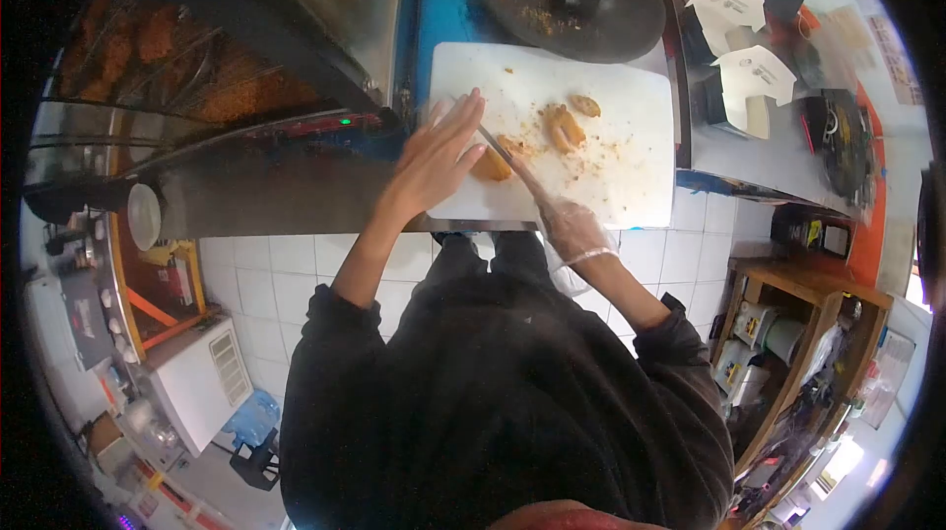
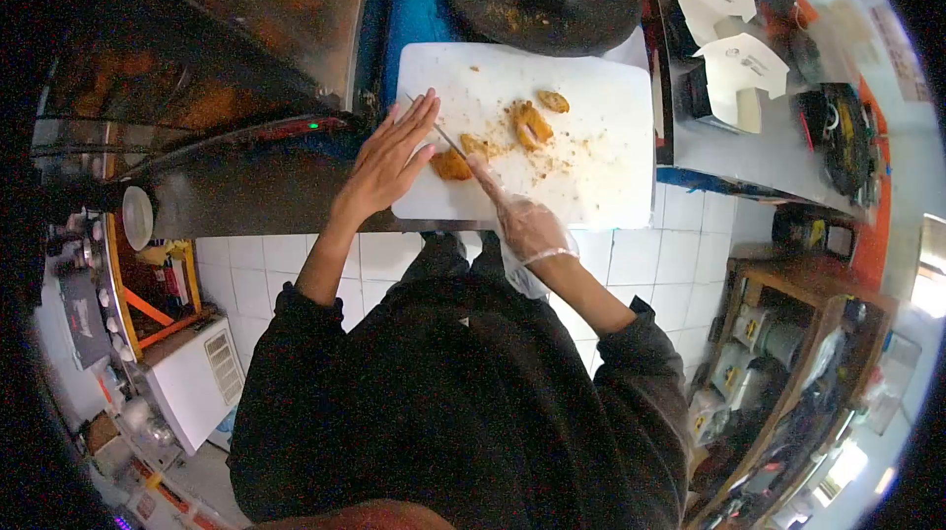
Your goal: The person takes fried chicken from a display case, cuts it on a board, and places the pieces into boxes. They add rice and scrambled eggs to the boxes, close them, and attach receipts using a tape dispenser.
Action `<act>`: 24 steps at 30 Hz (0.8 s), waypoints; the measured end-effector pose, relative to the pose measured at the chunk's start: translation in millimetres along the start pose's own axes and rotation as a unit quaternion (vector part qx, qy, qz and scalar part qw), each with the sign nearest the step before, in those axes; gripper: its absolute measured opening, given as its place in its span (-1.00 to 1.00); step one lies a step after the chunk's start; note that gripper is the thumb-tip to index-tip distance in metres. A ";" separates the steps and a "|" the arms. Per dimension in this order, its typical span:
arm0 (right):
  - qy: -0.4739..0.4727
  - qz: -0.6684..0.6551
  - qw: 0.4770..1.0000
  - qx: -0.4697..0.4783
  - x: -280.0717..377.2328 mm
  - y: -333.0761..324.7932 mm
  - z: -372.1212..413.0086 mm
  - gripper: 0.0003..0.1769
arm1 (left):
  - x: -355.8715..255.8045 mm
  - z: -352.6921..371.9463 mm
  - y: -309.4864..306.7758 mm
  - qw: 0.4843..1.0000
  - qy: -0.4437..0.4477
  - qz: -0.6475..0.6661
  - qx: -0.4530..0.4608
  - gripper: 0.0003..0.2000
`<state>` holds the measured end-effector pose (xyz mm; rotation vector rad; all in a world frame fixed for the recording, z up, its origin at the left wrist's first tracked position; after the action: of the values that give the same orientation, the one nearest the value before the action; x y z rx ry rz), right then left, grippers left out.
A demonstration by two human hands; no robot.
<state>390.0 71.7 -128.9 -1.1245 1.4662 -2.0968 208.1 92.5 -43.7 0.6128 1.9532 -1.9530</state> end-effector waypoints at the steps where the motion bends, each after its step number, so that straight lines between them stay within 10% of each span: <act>1: 0.000 -0.002 1.000 0.003 2.5 5.5 5.1 -0.55 | -6.0 6.5 -7.5 1.000 -0.005 -0.004 -0.006 -0.38; 7: 0.040 -0.008 0.998 0.048 3.2 43.7 -17.5 -0.06 | 36.9 2.0 48.9 1.000 -0.008 -0.021 0.014 -0.33; 12: -0.067 0.026 0.997 0.000 17.9 -32.2 -33.5 -0.12 | 38.4 0.7 37.0 0.999 -0.024 0.008 0.033 -0.29; 15: 0.023 0.130 0.975 0.177 -1.4 -77.7 -58.7 -0.09 | -11.3 22.5 -59.6 0.975 -0.014 0.056 -0.213 -0.34; 18: -0.026 0.218 0.959 0.178 -26.7 -85.4 -124.9 -0.09 | 12.3 38.5 -39.5 0.964 -0.080 0.136 -0.216 -0.47; 22: -0.129 0.350 0.922 0.104 -38.4 -88.0 -170.6 -0.23 | 44.0 43.2 28.7 0.957 -0.174 0.206 -0.104 -0.67; 24: -0.098 0.192 0.976 -0.027 -28.3 -129.6 -151.3 -0.35 | 51.9 49.6 37.7 0.962 -0.144 0.195 -0.123 -0.72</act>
<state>312.2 238.1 -46.7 -0.9447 1.5116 -1.6469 178.5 46.4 -103.5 0.5584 1.7036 -1.4452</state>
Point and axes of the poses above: each hand's wrist, its own z-axis away from the middle knuckle, its own y-axis out of the palm, x = y × z, the point moved 10 cm from there along -z, towards the middle knuckle, and after that the axes turned 9 degrees about -y, right-handed, at the moved point
